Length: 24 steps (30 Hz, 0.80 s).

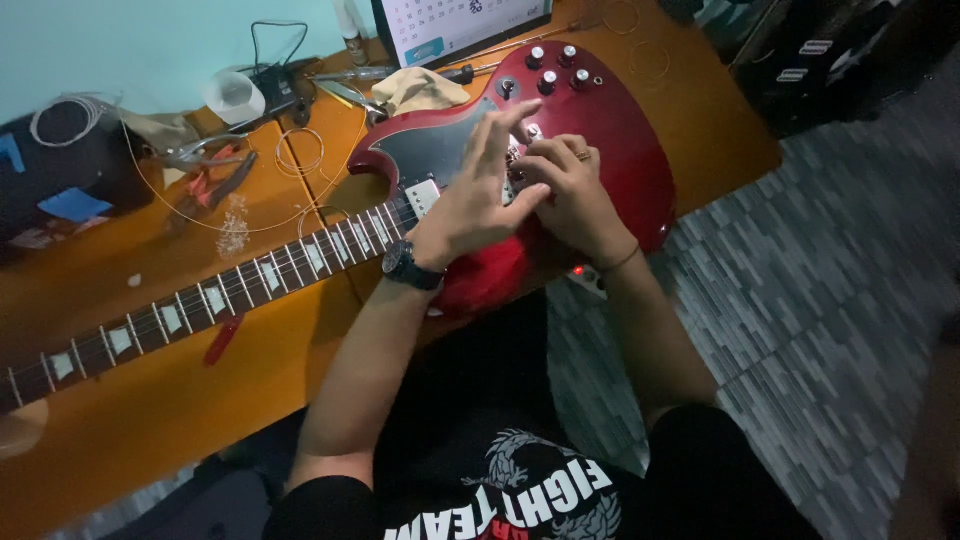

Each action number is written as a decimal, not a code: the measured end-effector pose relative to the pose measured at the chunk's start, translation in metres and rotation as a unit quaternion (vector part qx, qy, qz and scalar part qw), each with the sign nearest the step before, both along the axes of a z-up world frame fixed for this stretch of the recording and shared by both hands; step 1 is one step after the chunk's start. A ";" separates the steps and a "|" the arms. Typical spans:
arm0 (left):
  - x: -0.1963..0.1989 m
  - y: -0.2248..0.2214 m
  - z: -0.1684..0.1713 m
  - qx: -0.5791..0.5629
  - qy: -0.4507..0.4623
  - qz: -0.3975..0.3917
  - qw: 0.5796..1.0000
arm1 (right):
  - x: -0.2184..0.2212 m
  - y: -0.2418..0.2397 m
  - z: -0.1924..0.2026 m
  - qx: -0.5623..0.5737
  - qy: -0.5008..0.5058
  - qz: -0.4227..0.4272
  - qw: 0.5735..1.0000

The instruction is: The person strings a red electric guitar by hand. They thread a new string through the bridge, pull it taut, and then wind it onto the tuning peg at the headstock.

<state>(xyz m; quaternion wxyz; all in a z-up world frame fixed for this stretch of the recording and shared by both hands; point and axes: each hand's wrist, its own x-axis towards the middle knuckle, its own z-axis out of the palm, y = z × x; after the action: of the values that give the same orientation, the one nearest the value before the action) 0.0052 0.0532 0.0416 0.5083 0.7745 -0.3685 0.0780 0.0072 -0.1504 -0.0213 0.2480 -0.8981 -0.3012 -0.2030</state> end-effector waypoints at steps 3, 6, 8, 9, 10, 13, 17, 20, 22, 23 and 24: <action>0.016 0.006 -0.014 -0.006 -0.087 0.048 0.995 | 0.004 0.005 -0.010 0.018 -0.057 -0.005 0.998; 0.020 0.026 -0.010 0.123 -0.190 0.120 0.967 | 0.000 0.003 -0.003 0.013 -0.064 -0.029 0.997; 0.010 0.042 0.005 0.215 -0.226 0.156 0.937 | -0.006 -0.003 0.001 0.004 -0.067 -0.044 0.997; 0.002 0.049 0.016 0.287 -0.249 0.176 0.908 | -0.009 -0.009 0.002 -0.006 -0.059 -0.069 0.996; -0.004 0.056 0.027 0.357 -0.272 0.194 0.872 | -0.012 -0.014 0.003 -0.016 -0.053 -0.094 0.994; -0.031 0.090 0.042 0.461 -0.263 0.220 0.818 | -0.031 -0.028 0.017 -0.050 0.008 -0.132 0.990; -0.059 0.128 0.052 0.479 -0.238 0.235 0.812 | -0.035 -0.044 0.006 -0.077 -0.021 -0.158 0.984; -0.080 0.162 0.066 0.480 -0.145 0.224 0.836 | -0.040 -0.051 0.010 -0.101 0.005 -0.164 0.981; -0.092 0.184 0.078 0.330 0.021 0.207 0.921 | -0.044 -0.053 0.025 -0.144 -0.003 -0.201 0.969; -0.100 0.197 0.076 0.329 0.023 0.206 0.921 | -0.044 -0.052 0.025 -0.145 -0.001 -0.201 0.969; -0.107 0.211 0.074 0.230 0.078 0.237 0.941 | -0.042 -0.051 0.026 -0.136 -0.030 -0.215 0.967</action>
<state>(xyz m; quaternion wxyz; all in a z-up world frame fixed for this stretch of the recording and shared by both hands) -0.1016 0.2645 0.1157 0.3108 0.9387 -0.1413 0.0485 -0.0348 -0.2017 0.0047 0.0654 -0.9605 -0.1334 -0.2354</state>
